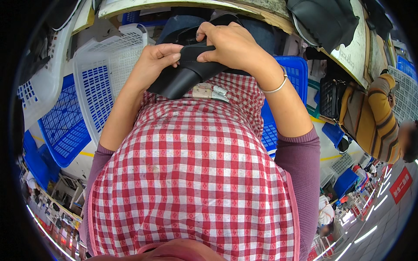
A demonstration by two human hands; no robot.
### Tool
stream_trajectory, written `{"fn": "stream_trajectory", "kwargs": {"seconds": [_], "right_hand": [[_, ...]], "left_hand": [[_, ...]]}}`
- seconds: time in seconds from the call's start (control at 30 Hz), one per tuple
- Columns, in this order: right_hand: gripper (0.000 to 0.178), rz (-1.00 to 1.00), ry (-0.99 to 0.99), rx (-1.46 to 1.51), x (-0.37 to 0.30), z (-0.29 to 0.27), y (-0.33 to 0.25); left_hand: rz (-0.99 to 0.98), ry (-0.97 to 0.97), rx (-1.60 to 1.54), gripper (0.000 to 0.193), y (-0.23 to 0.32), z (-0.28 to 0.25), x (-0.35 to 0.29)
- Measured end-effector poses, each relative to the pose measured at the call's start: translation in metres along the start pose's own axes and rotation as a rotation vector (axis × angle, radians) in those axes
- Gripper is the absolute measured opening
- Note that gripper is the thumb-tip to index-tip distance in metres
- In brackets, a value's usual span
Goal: The person repeatedly picks up black shoe uppers, aligns edges, and presses them together by hand. They turn the pieces over and inspect the seams, then place the assembled pieces on the table. The process is repeated for multiple shoe parts.
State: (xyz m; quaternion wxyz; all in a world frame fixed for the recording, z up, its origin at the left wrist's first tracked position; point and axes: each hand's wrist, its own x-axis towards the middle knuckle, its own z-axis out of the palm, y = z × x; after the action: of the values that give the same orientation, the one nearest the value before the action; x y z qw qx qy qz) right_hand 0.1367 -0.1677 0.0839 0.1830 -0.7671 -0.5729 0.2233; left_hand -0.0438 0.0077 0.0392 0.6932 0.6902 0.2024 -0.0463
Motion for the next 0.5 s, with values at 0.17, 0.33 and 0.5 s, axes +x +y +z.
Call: {"fn": "stream_trajectory", "kwargs": {"seconds": [0.17,0.33,0.5], "right_hand": [[0.049,-0.002,-0.020,-0.013,0.000,0.004,-0.001],[0.051,0.051,0.324,0.032,-0.012,0.002,0.011],[0.046,0.361,0.094,0.543,-0.042,0.011,0.013]], "left_hand": [[-0.095,-0.016,-0.061,0.020,0.003,0.013,-0.001],[-0.096,0.088,-0.198,0.014,-0.007,0.018,-0.002],[0.017,0.139,-0.279,0.017,-0.012,0.002,-0.014]]}}
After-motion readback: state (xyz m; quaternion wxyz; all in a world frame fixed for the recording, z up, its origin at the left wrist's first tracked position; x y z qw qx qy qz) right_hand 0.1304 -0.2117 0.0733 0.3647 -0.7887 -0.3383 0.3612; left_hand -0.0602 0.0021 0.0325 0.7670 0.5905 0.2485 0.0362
